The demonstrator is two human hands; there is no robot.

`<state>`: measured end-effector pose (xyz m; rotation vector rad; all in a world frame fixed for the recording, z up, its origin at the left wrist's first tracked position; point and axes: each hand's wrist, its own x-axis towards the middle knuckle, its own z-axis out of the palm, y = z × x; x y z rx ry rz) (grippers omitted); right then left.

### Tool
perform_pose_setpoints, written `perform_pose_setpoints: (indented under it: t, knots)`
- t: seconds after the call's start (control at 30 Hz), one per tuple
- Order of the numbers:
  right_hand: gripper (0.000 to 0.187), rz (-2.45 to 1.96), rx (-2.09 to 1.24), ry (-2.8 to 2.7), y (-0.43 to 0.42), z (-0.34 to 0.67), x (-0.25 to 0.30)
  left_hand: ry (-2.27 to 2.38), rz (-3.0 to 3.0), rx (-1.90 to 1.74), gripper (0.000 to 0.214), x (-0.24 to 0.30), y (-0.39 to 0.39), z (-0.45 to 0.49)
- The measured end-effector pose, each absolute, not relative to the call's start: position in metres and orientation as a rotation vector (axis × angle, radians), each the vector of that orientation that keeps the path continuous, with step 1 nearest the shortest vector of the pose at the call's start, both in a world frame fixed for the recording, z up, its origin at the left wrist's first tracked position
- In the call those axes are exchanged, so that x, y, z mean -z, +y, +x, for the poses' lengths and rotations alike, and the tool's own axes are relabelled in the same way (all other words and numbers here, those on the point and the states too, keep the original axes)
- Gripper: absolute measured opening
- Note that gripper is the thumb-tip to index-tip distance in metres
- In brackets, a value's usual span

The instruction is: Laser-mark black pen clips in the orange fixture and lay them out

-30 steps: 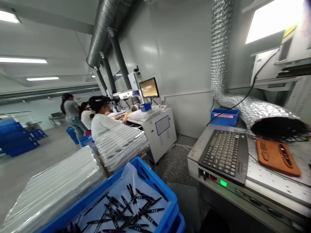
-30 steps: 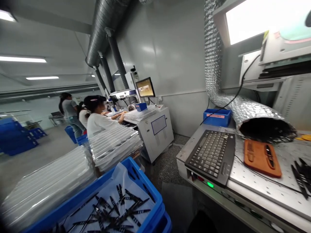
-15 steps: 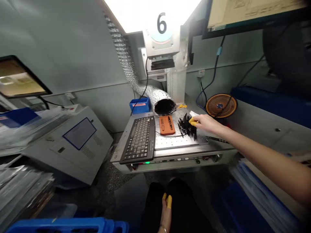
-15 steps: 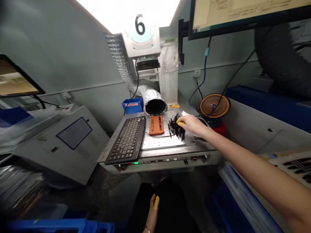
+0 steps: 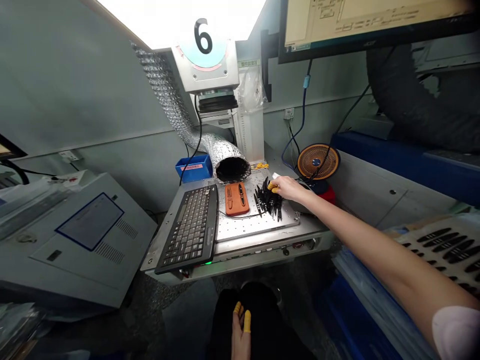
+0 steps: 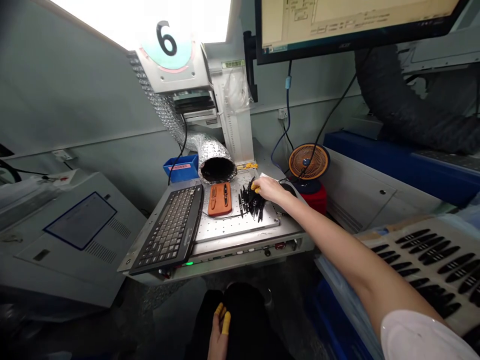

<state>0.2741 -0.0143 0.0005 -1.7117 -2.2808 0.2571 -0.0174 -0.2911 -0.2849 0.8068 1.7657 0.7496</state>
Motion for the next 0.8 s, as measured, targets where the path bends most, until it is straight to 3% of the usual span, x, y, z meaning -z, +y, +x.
perform_pose_setpoints:
  t: [0.5,0.8]
  knots:
    - [0.013,-1.726,-0.396,-2.358,-0.001,0.284,0.002,1.944,0.800,-0.940,0.056,0.297,-0.304,-0.013]
    - [0.013,-1.778,-0.304,-2.322,0.002,0.274,0.007,1.779,0.988,-0.932,0.059,0.257,-0.291,-0.009]
